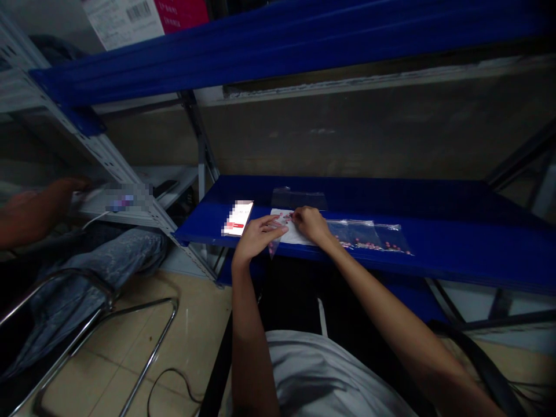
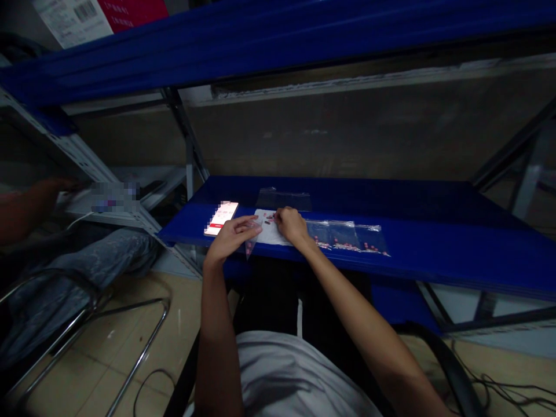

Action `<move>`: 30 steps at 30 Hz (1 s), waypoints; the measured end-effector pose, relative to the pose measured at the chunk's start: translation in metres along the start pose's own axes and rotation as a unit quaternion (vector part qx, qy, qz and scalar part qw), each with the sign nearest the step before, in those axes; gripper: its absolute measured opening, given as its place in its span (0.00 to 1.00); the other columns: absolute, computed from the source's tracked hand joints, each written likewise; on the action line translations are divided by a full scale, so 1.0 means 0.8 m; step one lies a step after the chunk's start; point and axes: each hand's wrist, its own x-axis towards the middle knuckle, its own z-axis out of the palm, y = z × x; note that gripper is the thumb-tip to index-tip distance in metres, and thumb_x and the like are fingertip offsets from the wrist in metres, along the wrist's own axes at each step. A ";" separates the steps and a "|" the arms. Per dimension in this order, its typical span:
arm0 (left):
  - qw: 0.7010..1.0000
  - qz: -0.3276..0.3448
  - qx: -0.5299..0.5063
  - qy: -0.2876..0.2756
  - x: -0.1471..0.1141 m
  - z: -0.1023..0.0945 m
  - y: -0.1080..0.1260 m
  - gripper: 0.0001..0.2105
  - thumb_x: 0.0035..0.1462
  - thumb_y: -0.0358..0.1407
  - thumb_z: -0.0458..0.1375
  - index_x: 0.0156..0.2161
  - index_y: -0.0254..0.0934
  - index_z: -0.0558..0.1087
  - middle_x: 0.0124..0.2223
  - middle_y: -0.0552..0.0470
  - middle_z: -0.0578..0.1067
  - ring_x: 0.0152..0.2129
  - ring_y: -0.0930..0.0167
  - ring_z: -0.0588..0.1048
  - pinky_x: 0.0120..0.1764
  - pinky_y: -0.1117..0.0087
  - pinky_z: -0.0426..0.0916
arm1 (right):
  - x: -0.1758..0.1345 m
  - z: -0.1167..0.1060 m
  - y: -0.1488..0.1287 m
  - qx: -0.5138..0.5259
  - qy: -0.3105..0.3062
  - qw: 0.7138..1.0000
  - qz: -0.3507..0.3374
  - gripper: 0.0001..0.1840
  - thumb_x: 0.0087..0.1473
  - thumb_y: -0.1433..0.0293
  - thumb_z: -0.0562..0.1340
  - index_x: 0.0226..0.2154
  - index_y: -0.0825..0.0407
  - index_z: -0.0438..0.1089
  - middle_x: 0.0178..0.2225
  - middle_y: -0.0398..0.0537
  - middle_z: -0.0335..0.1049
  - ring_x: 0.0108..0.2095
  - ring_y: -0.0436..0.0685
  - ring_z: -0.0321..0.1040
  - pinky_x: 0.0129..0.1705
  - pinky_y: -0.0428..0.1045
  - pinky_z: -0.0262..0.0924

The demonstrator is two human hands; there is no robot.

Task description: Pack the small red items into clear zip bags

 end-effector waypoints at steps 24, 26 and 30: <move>0.996 0.028 -0.034 -0.083 0.004 0.011 -0.003 0.28 0.48 0.42 0.75 0.54 0.34 0.79 0.46 0.43 0.84 0.41 0.62 0.82 0.46 0.65 0.75 | -0.071 -0.067 -0.055 0.283 0.059 0.956 -0.058 0.07 0.57 0.72 0.63 0.34 0.51 0.79 0.31 0.46 0.80 0.33 0.56 0.73 0.36 0.49 0.58; 0.995 0.027 -0.031 -0.086 0.003 0.011 -0.002 0.29 0.47 0.42 0.75 0.55 0.35 0.79 0.47 0.42 0.84 0.42 0.62 0.82 0.46 0.64 0.75 | -0.072 -0.070 -0.057 0.279 0.041 0.958 -0.051 0.08 0.57 0.73 0.63 0.33 0.51 0.80 0.30 0.46 0.80 0.33 0.57 0.74 0.36 0.49 0.58; 0.995 0.029 -0.031 -0.089 0.003 0.012 -0.003 0.31 0.47 0.41 0.76 0.56 0.35 0.79 0.47 0.42 0.84 0.41 0.61 0.83 0.44 0.64 0.75 | -0.078 -0.073 -0.058 0.304 0.025 0.951 -0.055 0.10 0.61 0.70 0.62 0.34 0.51 0.81 0.35 0.49 0.82 0.38 0.60 0.76 0.41 0.50 0.61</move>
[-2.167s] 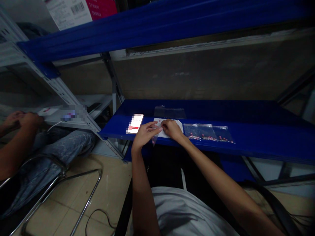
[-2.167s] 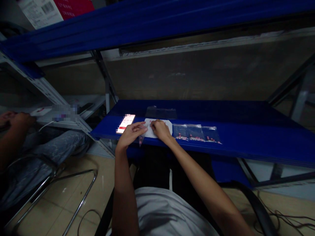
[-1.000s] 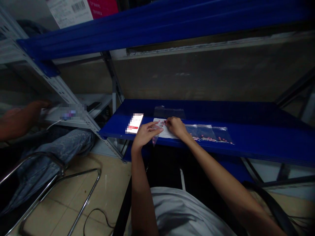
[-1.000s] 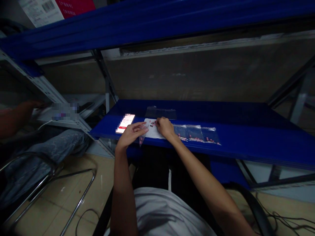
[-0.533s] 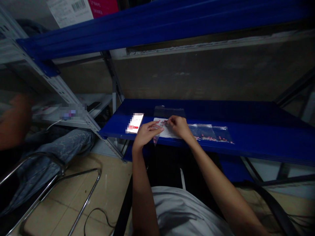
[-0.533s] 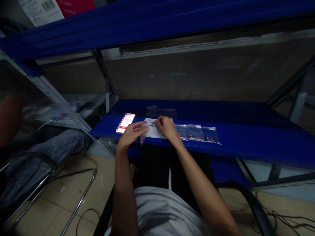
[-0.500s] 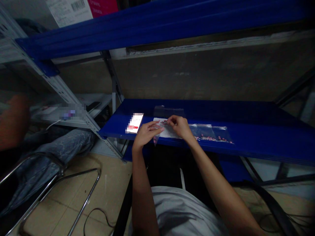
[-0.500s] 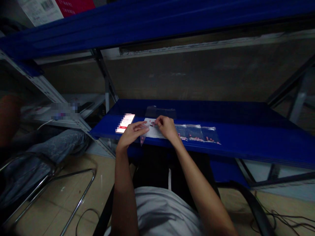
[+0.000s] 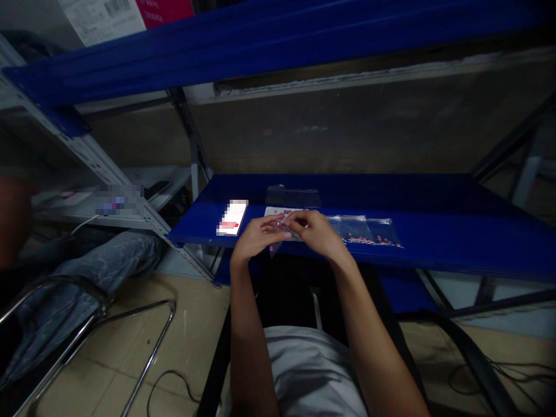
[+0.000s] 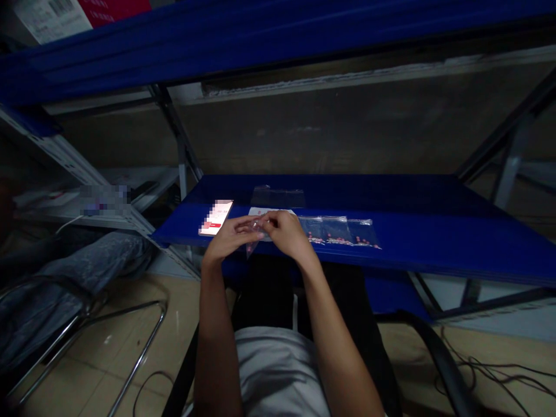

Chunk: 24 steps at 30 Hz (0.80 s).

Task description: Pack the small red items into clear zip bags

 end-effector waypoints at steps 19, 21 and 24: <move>0.999 0.020 -0.035 0.031 -0.008 -0.004 0.013 0.28 0.49 0.38 0.74 0.56 0.37 0.79 0.50 0.43 0.82 0.46 0.61 0.80 0.47 0.64 0.75 | -0.026 0.010 -0.002 0.091 0.019 0.996 -0.012 0.21 0.66 0.54 0.59 0.31 0.51 0.76 0.32 0.48 0.78 0.34 0.58 0.72 0.34 0.50 0.61; 0.997 0.031 -0.039 0.057 -0.008 -0.006 0.013 0.24 0.52 0.40 0.72 0.54 0.37 0.80 0.49 0.43 0.82 0.46 0.61 0.80 0.49 0.63 0.73 | -0.027 0.009 0.000 0.140 -0.003 0.990 0.010 0.21 0.64 0.52 0.59 0.34 0.51 0.77 0.33 0.49 0.78 0.33 0.58 0.73 0.29 0.49 0.61; 0.994 0.036 -0.042 0.098 -0.003 -0.006 0.011 0.18 0.52 0.41 0.71 0.48 0.36 0.83 0.47 0.43 0.83 0.44 0.63 0.80 0.50 0.64 0.73 | -0.027 0.009 0.003 0.174 -0.008 0.984 0.028 0.20 0.62 0.52 0.62 0.36 0.51 0.78 0.34 0.50 0.78 0.33 0.59 0.74 0.26 0.48 0.61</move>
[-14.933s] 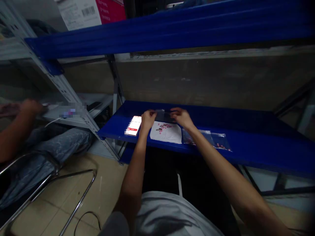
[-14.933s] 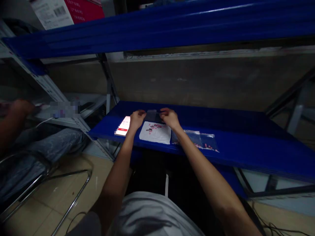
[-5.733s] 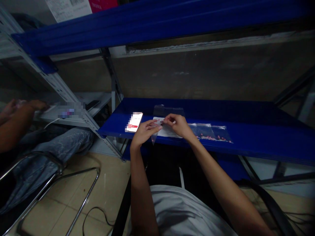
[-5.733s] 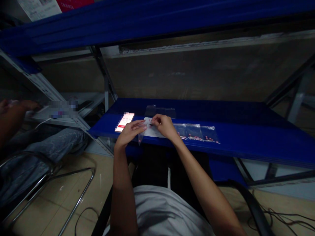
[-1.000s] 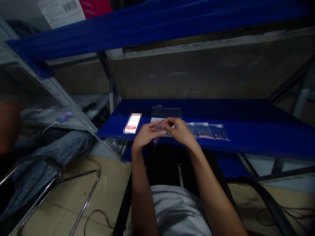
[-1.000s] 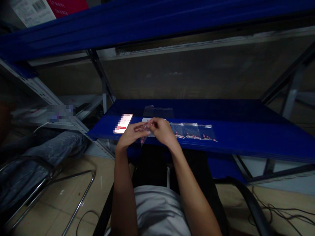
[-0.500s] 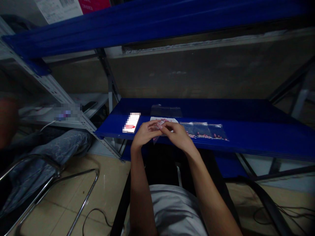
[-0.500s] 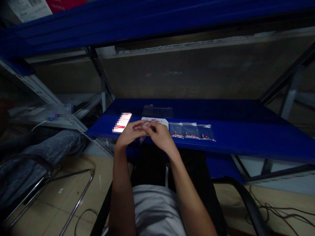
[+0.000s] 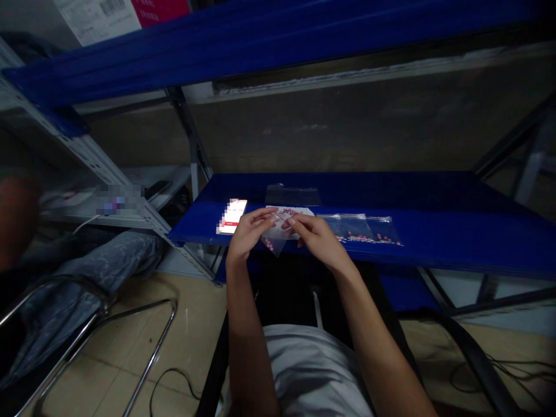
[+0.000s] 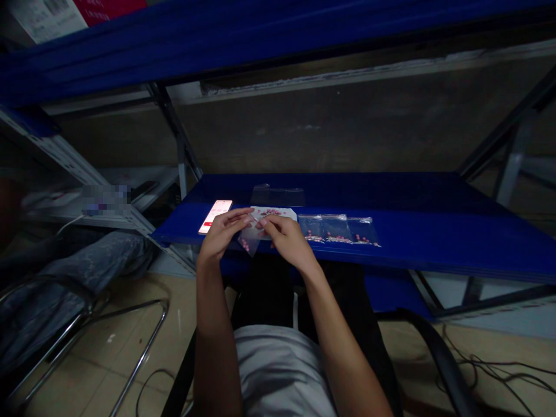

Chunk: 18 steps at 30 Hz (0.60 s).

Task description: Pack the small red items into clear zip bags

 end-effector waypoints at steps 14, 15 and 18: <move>0.997 -0.015 -0.032 0.062 0.009 0.019 0.000 0.14 0.47 0.39 0.73 0.37 0.35 0.78 0.34 0.51 0.80 0.33 0.71 0.77 0.40 0.71 0.71 | 0.005 -0.012 0.019 0.090 0.103 0.990 0.036 0.24 0.50 0.55 0.71 0.46 0.49 0.73 0.33 0.47 0.79 0.36 0.60 0.79 0.32 0.49 0.65; 0.998 -0.014 -0.033 0.060 0.009 0.019 0.001 0.14 0.46 0.39 0.73 0.37 0.35 0.78 0.34 0.51 0.80 0.33 0.71 0.78 0.40 0.71 0.71 | 0.006 -0.014 0.021 0.084 0.102 0.990 0.040 0.23 0.50 0.54 0.71 0.44 0.50 0.73 0.31 0.47 0.79 0.35 0.60 0.79 0.32 0.49 0.65; 0.998 -0.015 -0.038 0.050 0.008 0.021 0.002 0.15 0.46 0.39 0.73 0.37 0.36 0.78 0.34 0.51 0.80 0.33 0.71 0.78 0.41 0.71 0.71 | 0.005 -0.019 0.024 0.074 0.094 0.992 0.041 0.21 0.51 0.51 0.70 0.38 0.51 0.74 0.29 0.49 0.79 0.33 0.59 0.77 0.33 0.50 0.65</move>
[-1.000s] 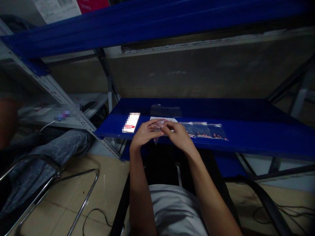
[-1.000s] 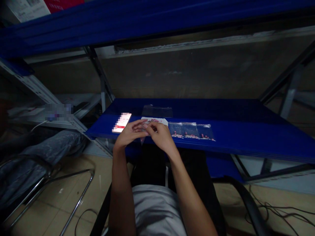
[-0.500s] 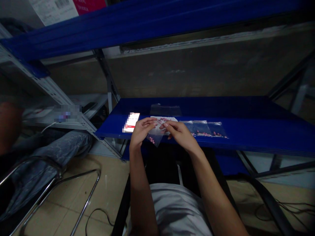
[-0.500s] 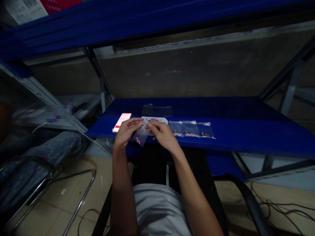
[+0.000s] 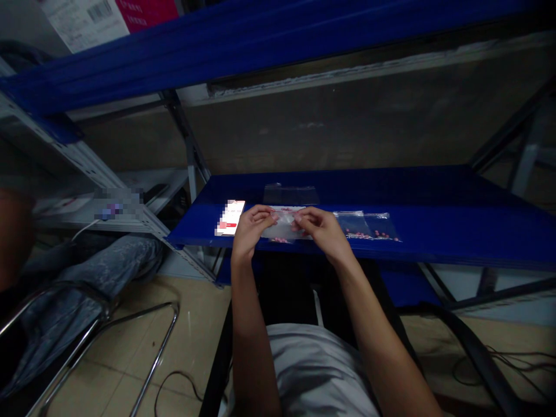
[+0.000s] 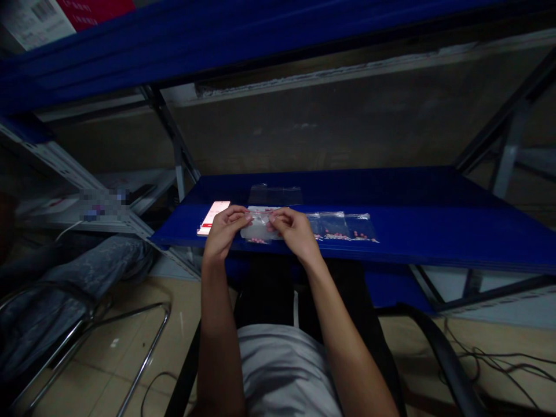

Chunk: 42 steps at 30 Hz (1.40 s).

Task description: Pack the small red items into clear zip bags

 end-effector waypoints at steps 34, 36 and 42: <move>0.996 -0.011 0.028 -0.090 0.011 0.045 -0.019 0.15 0.49 0.44 0.73 0.36 0.35 0.81 0.36 0.48 0.82 0.34 0.69 0.79 0.43 0.67 0.73 | -0.020 -0.056 -0.035 -0.078 -0.004 0.996 -0.045 0.14 0.55 0.56 0.67 0.33 0.51 0.72 0.28 0.45 0.74 0.30 0.54 0.70 0.32 0.49 0.62; 0.995 -0.004 0.030 -0.095 0.012 0.049 -0.022 0.16 0.49 0.46 0.73 0.35 0.35 0.81 0.36 0.48 0.81 0.33 0.69 0.78 0.43 0.67 0.73 | -0.020 -0.057 -0.033 -0.075 -0.016 0.996 -0.038 0.16 0.55 0.55 0.68 0.35 0.51 0.72 0.28 0.45 0.74 0.30 0.55 0.71 0.33 0.49 0.63; 0.991 0.045 0.083 -0.098 0.013 0.061 -0.026 0.13 0.56 0.45 0.68 0.34 0.36 0.79 0.33 0.49 0.80 0.32 0.68 0.77 0.40 0.68 0.71 | -0.015 -0.059 -0.022 -0.110 -0.017 0.993 -0.049 0.14 0.57 0.57 0.67 0.33 0.51 0.74 0.28 0.45 0.75 0.30 0.55 0.70 0.34 0.49 0.62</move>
